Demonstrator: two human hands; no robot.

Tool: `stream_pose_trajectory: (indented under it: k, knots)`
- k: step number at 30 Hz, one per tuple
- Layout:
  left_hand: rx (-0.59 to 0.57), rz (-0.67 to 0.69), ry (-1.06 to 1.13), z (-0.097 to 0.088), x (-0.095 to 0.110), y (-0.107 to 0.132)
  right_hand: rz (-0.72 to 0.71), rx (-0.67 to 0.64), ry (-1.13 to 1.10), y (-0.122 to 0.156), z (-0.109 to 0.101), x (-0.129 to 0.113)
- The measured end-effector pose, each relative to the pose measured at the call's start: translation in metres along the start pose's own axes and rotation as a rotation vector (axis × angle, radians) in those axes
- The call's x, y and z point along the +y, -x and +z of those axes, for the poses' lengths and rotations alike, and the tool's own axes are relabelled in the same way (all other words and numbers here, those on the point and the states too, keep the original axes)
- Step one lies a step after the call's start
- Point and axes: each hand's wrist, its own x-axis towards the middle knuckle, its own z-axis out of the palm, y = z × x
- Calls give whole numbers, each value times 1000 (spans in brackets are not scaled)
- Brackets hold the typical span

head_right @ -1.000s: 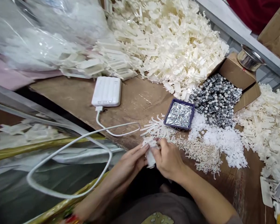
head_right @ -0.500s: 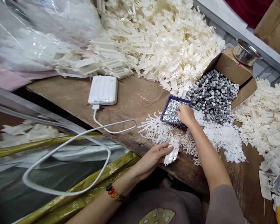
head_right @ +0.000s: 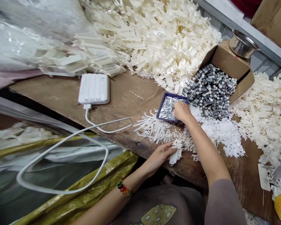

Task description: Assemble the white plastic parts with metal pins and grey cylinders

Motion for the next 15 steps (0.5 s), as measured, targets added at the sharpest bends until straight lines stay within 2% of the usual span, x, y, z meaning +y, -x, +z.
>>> stream_pose_trajectory:
  k: [5, 10, 12, 15]
  knots:
    - [-5, 0, -4, 0, 2, 1, 32, 24, -195, 0, 0, 9]
    - [-10, -9, -33, 0, 2, -1, 10, 19, -18, 2, 2, 1]
    - [-15, -9, -39, 0, 1, -1, -3, 27, -15, -1, 1, -1]
    - [-16, -11, -55, -1, -1, -2, 17, 68, -220, -5, 1, 4]
